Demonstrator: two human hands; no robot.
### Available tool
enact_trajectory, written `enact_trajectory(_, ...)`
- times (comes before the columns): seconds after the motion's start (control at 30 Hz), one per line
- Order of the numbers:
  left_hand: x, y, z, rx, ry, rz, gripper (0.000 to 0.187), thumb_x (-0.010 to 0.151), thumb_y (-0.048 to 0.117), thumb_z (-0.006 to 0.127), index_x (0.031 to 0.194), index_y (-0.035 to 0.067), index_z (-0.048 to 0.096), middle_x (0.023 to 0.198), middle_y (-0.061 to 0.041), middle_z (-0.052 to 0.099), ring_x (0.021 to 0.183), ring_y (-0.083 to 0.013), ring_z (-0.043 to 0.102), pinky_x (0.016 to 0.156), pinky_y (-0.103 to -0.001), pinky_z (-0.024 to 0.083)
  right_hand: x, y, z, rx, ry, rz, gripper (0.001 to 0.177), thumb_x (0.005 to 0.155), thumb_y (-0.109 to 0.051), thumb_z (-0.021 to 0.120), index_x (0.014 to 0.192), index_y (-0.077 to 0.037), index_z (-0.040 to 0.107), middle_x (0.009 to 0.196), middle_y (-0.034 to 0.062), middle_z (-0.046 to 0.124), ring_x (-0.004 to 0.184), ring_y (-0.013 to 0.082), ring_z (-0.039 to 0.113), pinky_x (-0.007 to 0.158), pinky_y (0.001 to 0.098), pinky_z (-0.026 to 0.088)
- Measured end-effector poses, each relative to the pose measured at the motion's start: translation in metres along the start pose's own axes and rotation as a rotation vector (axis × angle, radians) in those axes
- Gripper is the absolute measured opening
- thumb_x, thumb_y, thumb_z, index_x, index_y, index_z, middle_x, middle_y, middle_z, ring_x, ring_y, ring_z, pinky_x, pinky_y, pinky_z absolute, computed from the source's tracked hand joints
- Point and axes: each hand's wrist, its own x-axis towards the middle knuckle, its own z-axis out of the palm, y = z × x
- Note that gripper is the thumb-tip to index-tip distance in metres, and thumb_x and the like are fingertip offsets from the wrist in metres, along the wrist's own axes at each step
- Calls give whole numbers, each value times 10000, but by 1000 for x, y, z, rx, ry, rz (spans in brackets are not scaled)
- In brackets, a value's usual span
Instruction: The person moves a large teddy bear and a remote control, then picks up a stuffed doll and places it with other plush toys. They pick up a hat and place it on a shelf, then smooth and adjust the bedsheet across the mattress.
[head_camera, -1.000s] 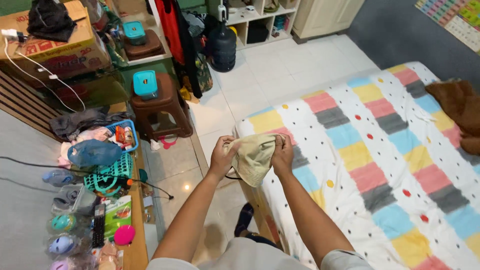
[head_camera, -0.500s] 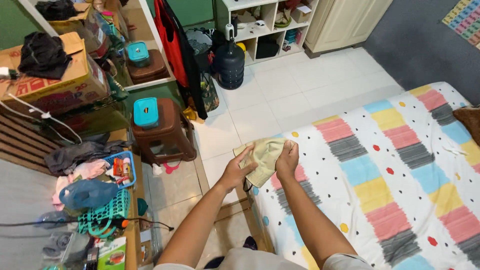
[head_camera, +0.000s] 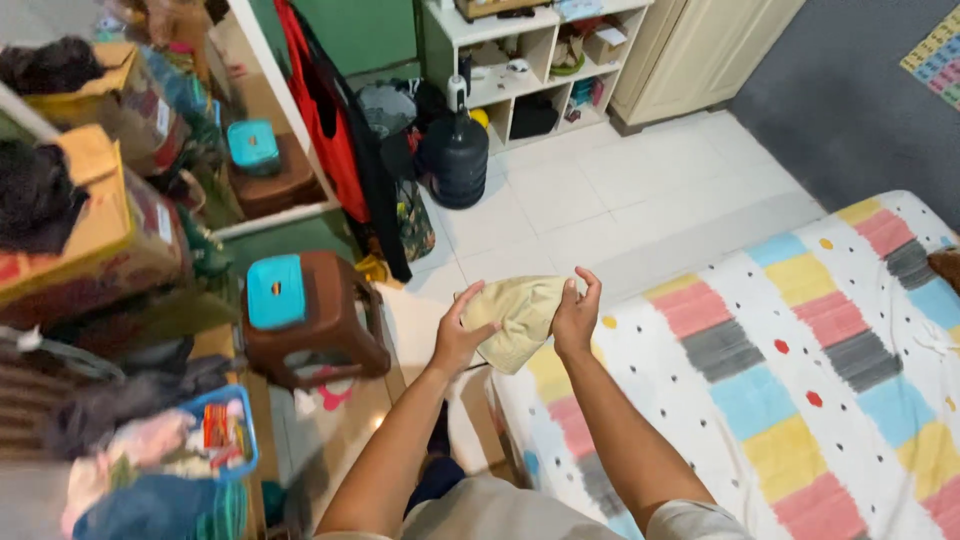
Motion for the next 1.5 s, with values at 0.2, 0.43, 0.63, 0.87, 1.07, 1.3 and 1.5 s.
enact_trajectory(0.2, 131, 25, -28, 117, -142, 17, 719, 784, 23, 778, 1471, 148, 606, 1456, -181, 599, 1359, -254, 537, 1159, -403, 427, 72, -18, 105, 97, -25, 19, 253, 1099, -158, 458, 1305, -193, 600, 872, 44, 667, 761, 103, 618, 702, 255, 551)
enact_trajectory(0.43, 233, 58, -32, 70, -148, -36, 669, 794, 118, 846, 1430, 142, 642, 1441, -187, 607, 1338, -241, 554, 1139, -391, 443, 137, -17, 169, 130, 31, 60, 157, 1062, -165, 562, 1202, -175, 634, 957, 70, 702, 764, 130, 648, 645, 277, 576)
enact_trajectory(0.63, 307, 39, -25, 67, -157, -58, 778, 767, 108, 864, 1489, 144, 577, 1481, -212, 556, 1376, -261, 515, 1176, -409, 399, 183, -31, 208, 186, -47, 131, 346, 986, -156, 681, 1310, -190, 564, 1004, 128, 683, 798, 186, 697, 594, 287, 604)
enact_trajectory(0.87, 436, 35, 16, 13, -175, -59, 793, 797, 7, 815, 1524, 148, 532, 1490, -214, 542, 1328, -245, 556, 1135, -374, 458, 297, -12, 241, 299, -265, 186, 790, 801, 113, 721, 1478, -196, 453, 1082, 175, 705, 825, 218, 736, 641, 309, 658)
enact_trajectory(1.07, 551, 30, 75, -61, -162, -81, 633, 882, 26, 752, 1484, 92, 568, 1495, -241, 528, 1327, -270, 550, 1118, -383, 467, 443, 1, 237, 298, -271, 127, 801, 776, 162, 634, 1466, -202, 456, 1150, 160, 701, 898, 252, 737, 661, 358, 668)
enact_trajectory(1.3, 664, 14, 129, -148, -121, -131, 756, 906, 38, 726, 1585, 165, 418, 1281, -208, 607, 1096, -251, 655, 981, -405, 581, 584, -17, 240, 252, -147, 82, 805, 748, 171, 563, 1457, -201, 479, 1212, 147, 688, 1006, 262, 706, 761, 359, 635)
enact_trajectory(1.5, 732, 7, 162, -15, -36, -557, 1053, 872, 548, 800, 1662, 189, 203, 1640, -260, 212, 1480, -589, 208, 1194, -684, 88, 677, -23, 258, 209, -42, 10, 781, 766, 153, 514, 1447, -230, 498, 1209, 110, 679, 1023, 211, 682, 785, 309, 602)
